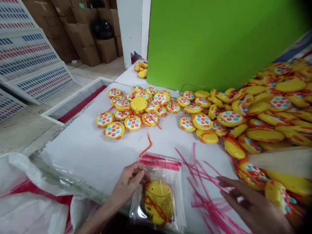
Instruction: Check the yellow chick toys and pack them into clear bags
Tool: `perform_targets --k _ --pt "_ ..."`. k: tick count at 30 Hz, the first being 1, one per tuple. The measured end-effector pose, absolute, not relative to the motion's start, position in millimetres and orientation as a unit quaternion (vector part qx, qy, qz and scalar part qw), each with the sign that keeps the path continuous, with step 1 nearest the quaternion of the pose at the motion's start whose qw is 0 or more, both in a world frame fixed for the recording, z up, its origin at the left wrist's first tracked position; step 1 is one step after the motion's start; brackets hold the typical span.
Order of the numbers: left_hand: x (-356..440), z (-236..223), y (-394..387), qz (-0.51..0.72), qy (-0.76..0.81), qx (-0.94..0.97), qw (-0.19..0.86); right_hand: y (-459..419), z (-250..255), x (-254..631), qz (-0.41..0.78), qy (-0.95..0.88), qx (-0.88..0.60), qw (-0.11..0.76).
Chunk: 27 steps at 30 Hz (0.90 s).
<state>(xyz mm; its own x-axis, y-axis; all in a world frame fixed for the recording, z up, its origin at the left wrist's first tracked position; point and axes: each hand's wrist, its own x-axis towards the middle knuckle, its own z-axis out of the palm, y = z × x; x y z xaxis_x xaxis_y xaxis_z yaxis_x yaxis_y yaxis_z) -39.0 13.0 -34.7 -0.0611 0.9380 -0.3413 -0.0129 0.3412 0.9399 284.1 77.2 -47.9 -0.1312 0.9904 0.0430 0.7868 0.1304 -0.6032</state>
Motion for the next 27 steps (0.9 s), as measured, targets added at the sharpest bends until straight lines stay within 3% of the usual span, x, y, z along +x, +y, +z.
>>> perform_targets --k 6,10,18,27 --pt "-38.0 -34.8 13.4 0.437 0.579 0.391 0.566 97.2 -47.1 181.7 0.512 -0.707 -0.443 0.207" --pt "-38.7 -32.0 13.5 0.430 0.584 0.404 0.558 104.6 -66.4 162.4 0.611 -0.654 -0.395 0.207" --pt "-51.9 -30.8 16.8 0.411 0.605 0.387 0.562 87.3 -69.5 183.8 0.587 -0.663 -0.389 0.255" --pt "-56.6 -26.7 14.7 0.423 0.634 0.375 0.528 56.3 -79.2 186.7 0.466 -0.744 -0.377 0.296"
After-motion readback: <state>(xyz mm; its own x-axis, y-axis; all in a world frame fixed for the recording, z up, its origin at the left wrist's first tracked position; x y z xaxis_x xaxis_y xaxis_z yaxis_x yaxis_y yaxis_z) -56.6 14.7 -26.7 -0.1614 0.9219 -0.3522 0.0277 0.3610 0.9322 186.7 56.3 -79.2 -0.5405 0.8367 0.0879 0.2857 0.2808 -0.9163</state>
